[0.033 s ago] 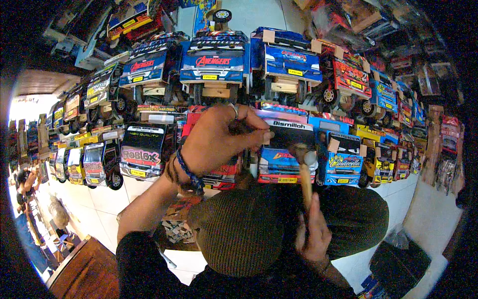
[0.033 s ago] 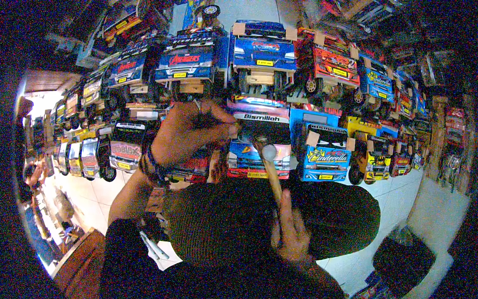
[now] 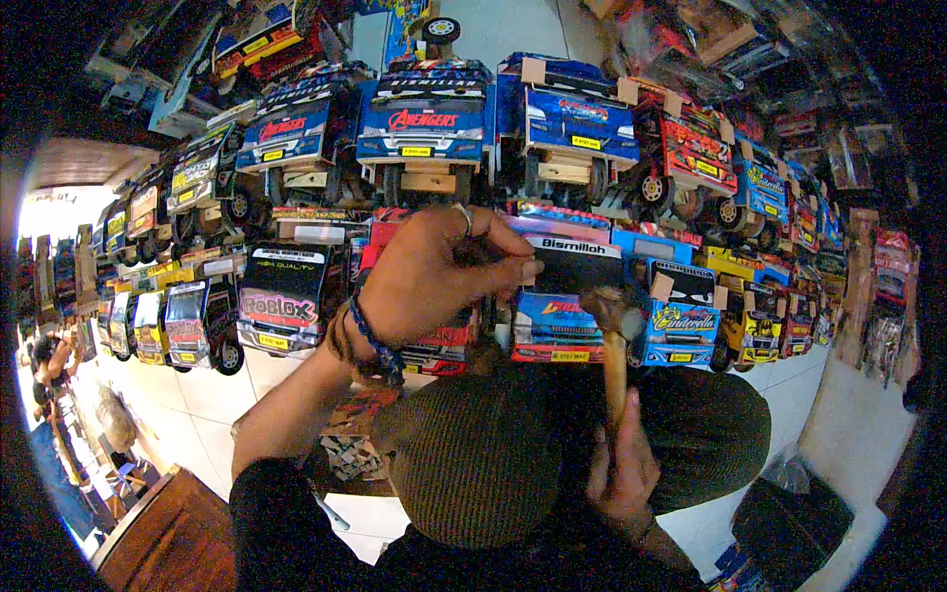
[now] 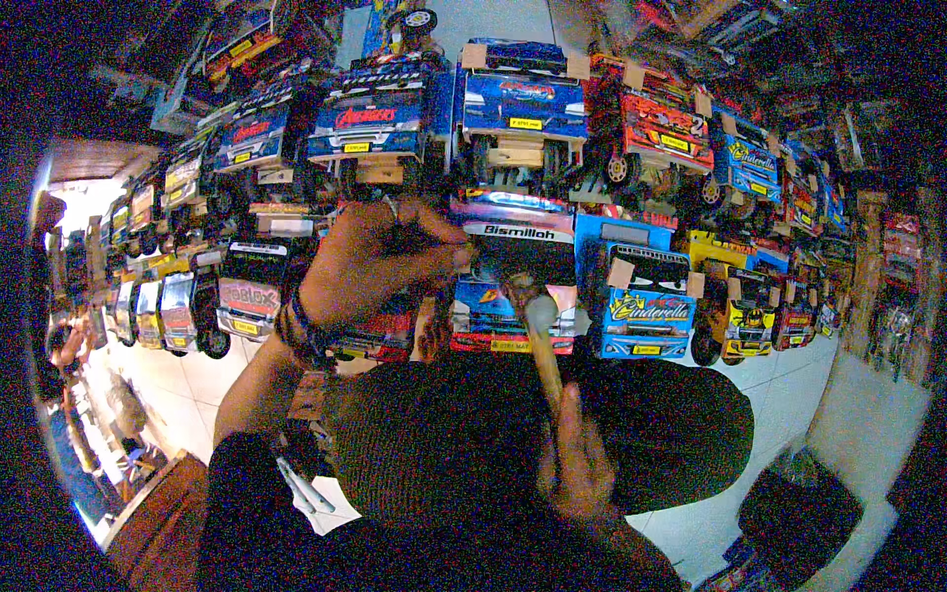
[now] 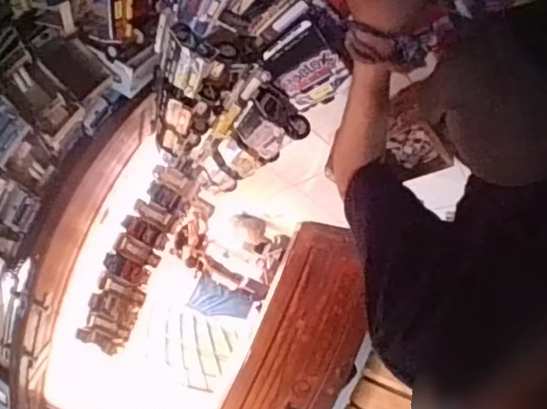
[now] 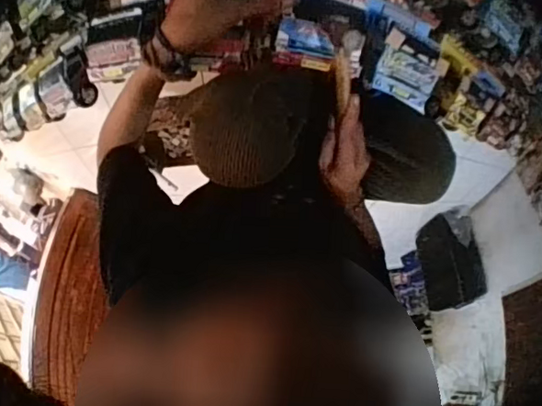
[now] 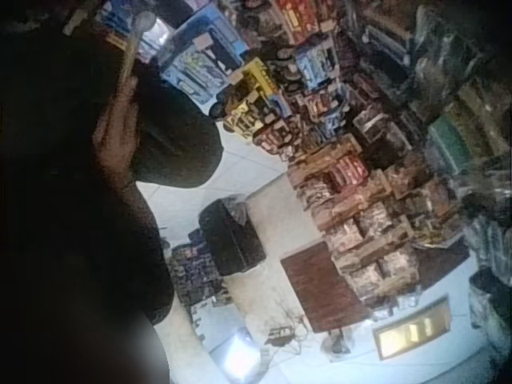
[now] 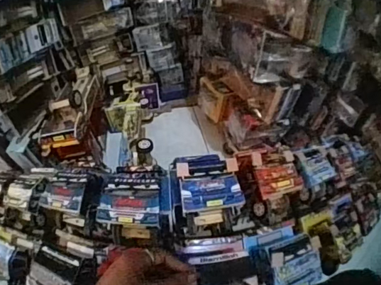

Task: The person is assembling toy trucks by hammering nails into the packaging. They repeatedly pick up nails and use a hammer to secure them into the toy truck boxes.

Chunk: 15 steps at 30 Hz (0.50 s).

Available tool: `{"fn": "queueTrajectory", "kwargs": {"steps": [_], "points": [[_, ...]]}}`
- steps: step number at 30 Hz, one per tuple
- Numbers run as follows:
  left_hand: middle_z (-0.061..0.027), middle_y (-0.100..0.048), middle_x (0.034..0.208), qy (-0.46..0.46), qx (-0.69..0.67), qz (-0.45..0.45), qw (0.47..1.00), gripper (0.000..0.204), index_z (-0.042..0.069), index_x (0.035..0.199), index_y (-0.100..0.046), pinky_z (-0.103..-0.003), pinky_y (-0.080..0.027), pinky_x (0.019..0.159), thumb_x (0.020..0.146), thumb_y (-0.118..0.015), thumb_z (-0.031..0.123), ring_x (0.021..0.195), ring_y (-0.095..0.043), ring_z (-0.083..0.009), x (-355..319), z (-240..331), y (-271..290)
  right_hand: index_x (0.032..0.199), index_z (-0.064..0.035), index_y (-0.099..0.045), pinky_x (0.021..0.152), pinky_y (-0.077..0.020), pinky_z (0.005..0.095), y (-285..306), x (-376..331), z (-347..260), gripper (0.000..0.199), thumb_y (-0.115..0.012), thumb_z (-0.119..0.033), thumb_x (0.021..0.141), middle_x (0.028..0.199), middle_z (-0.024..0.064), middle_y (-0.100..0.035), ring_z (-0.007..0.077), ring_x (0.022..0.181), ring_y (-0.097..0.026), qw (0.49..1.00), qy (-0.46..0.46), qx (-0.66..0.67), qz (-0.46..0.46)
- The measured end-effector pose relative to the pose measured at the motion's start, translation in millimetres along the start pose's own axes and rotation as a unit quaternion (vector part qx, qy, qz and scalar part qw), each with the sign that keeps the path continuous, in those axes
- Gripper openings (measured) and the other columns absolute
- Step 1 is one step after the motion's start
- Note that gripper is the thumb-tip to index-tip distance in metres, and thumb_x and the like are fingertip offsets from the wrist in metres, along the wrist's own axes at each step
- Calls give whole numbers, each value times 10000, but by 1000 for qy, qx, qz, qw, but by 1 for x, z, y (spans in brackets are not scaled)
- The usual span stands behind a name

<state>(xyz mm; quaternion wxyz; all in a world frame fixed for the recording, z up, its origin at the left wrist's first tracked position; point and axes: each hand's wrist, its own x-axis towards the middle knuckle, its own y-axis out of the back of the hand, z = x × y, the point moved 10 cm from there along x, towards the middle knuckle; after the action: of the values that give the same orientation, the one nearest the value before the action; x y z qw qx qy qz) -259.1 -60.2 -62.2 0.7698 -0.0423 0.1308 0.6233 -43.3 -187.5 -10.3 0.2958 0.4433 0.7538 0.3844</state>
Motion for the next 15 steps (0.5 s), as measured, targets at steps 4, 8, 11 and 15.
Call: {"fn": "queueTrajectory", "kwargs": {"steps": [4,8,11,15], "points": [[-56,-702,828,32,-39,-2,999,131,-7,931,-671,-245,-532,648,864,-713,97,721,-661,-95,0,-10,-3,1377,165,-333,883,-518,392,18,-10,-20,574,-572,48,869,1295,354,-505,421,1108,-610,991,90,-23,99],[-49,-696,820,9,-62,-20,998,131,-5,947,-663,-244,-532,650,873,-704,96,719,-657,-96,0,-7,-4,1384,158,-331,878,-517,390,6,-4,-2,566,-562,56,878,1301,352,-501,419,1095,-616,999,10,10,52],[-44,-692,811,24,-66,-25,997,131,-7,957,-656,-242,-532,651,882,-695,94,720,-655,-96,0,-9,-6,1390,147,-333,878,-513,378,3,1,1,554,-549,58,888,1312,332,-506,401,1096,-621,999,-6,17,47],[-46,-699,845,27,-99,-29,994,132,7,982,-677,-247,-540,688,880,-695,89,754,-655,-98,2,-8,-6,1403,96,-360,839,-534,388,-3,9,12,571,-591,18,887,1251,310,-557,391,1048,-643,995,-61,70,39]]}}
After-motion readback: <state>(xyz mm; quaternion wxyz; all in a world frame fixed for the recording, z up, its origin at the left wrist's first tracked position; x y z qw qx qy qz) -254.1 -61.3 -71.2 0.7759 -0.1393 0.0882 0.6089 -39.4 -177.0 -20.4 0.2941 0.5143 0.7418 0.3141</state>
